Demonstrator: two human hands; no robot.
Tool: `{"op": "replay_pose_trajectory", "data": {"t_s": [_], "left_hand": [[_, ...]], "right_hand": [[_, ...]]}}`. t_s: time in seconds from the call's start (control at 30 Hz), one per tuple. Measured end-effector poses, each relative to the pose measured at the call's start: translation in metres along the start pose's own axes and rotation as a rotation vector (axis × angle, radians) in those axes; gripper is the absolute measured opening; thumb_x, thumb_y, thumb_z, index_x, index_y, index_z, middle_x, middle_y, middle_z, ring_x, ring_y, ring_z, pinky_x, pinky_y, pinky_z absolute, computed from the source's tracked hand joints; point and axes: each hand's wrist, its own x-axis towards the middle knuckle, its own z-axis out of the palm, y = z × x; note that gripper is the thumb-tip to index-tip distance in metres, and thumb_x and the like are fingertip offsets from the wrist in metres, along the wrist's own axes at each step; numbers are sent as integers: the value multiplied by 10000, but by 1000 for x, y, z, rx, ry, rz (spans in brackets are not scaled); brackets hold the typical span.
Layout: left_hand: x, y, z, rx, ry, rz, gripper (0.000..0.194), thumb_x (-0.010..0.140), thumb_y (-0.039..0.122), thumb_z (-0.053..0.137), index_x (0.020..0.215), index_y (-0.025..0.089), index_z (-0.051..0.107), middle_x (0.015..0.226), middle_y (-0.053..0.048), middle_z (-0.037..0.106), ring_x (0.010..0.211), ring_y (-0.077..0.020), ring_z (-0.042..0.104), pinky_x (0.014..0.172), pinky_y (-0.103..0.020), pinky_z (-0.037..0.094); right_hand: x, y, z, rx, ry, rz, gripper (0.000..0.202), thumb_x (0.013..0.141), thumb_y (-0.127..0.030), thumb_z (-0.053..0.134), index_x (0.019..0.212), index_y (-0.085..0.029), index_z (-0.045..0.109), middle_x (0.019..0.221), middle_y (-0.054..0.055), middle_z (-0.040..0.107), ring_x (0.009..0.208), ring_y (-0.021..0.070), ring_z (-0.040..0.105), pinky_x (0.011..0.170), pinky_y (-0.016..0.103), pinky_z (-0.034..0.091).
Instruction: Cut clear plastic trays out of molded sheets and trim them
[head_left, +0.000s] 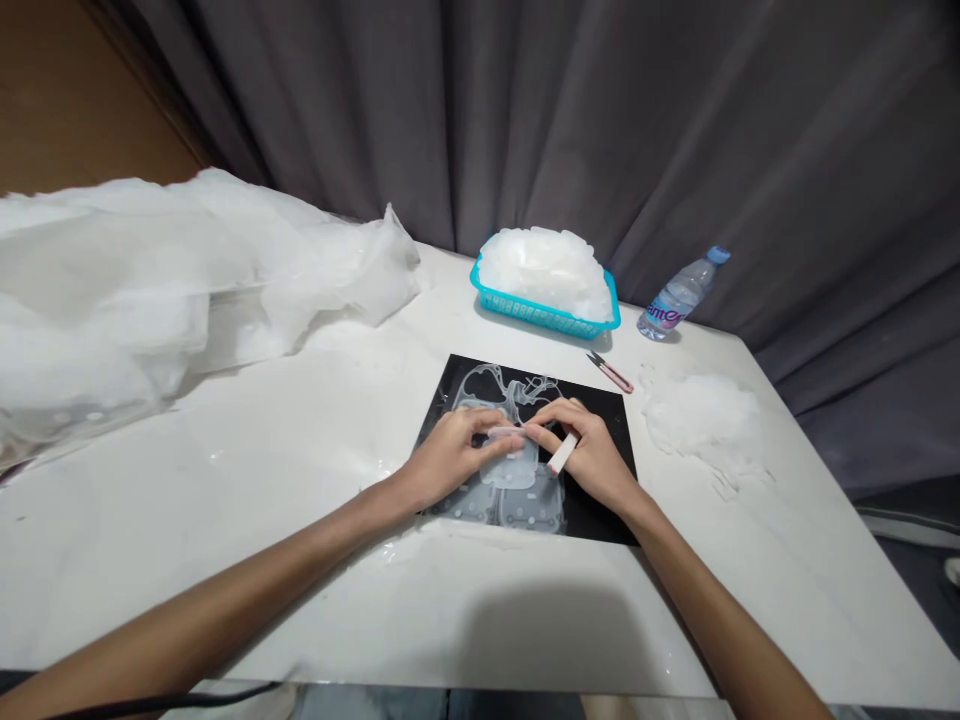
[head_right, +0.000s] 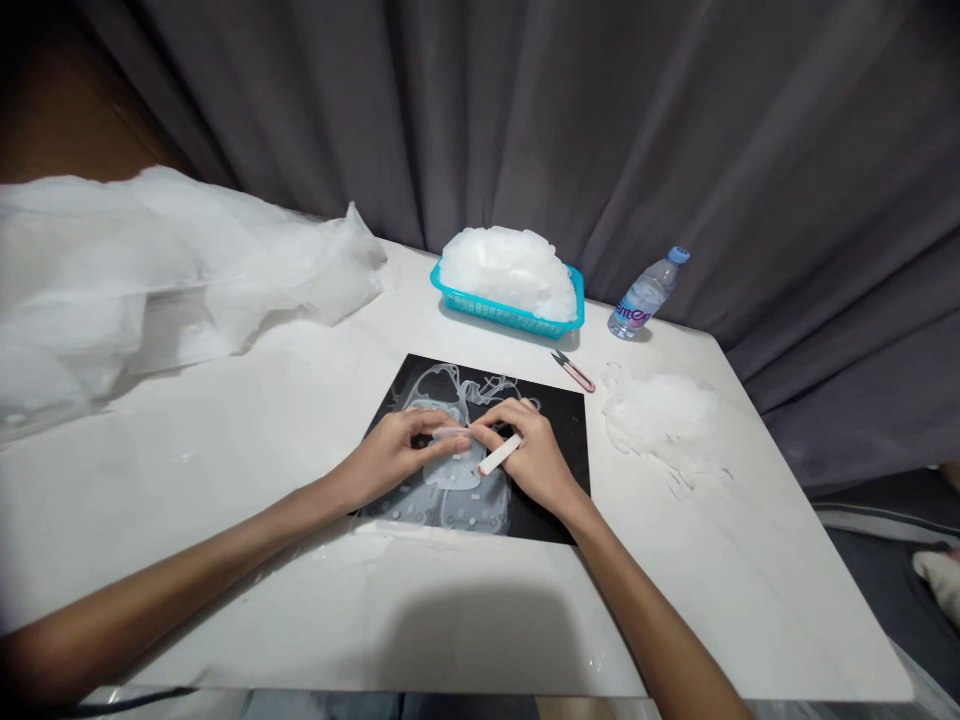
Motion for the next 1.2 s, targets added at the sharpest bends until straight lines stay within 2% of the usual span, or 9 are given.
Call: {"op": "replay_pose_trajectory", "data": {"t_s": [0.07,0.2,0.27,0.33,0.43,0.5,0.83,1.03,1.2], "left_hand": [[-3,1,3,125,24,99,315,1035,428,592,960,172,758,910,-55,768,856,-222,691,788,-334,513],[-16,10,13,451,-24,524,280,1085,169,441,1076,155,720,987,-105,775,993,-244,712,969,-409,520],[-22,14,16,429,-56,609,309,1087,131,397,1132,167,701,1058,-114,778,1027,-236,720,966,-393,533],[-23,16,14,252,-36,444,265,1099,208,423,1171,188,677,1071,-94,776,967,-213,730,877,-347,559],[-17,16,4,-154,20,14,230,1062,383,546,1083,189,668,918,-38,762,782,-171,711,704,-270,545],[-10,15,-3,-404,14,-129,256,1015,428,622,1037,178,667,861,-25,757,748,-160,705,663,-241,526],[-4,22,-10,-732,-83,-224,305,939,429,741,1051,146,744,953,-72,802,798,-160,742,716,-227,544],[-5,19,-7,-921,-167,-284,349,945,407,751,1194,163,738,1051,-101,813,957,-211,785,882,-308,600],[-5,24,-11,-1058,-159,-317,342,972,377,725,1212,133,738,1131,-143,802,1006,-236,789,1001,-385,593]], "right_hand": [[1,0,1,-6,-2,28,151,966,-325,681,865,-230,741,872,18,717,837,204,616,815,348,436],[6,10,9,-271,104,96,191,986,-258,584,810,-219,647,880,50,707,881,242,621,842,377,438],[10,18,10,-356,176,126,181,990,-250,551,831,-213,628,916,85,704,921,275,619,873,414,435],[12,24,5,-362,194,135,169,993,-268,554,857,-207,633,943,99,703,951,290,623,891,428,439],[11,24,-6,-306,197,92,148,1006,-305,568,958,-209,670,1015,80,700,984,262,637,893,391,463],[7,18,-12,-220,221,35,191,1031,-331,543,1050,-215,693,1068,73,686,984,237,634,874,365,472],[-8,-9,-2,208,52,78,190,960,-404,694,1019,-232,748,812,-3,668,676,151,488,644,295,398],[-7,-6,-2,339,93,136,229,921,-449,730,938,-220,738,840,11,691,717,162,555,650,290,435],[-7,-7,-9,263,191,117,271,1006,-449,611,1008,-208,734,844,21,699,806,181,622,736,298,476]]}}
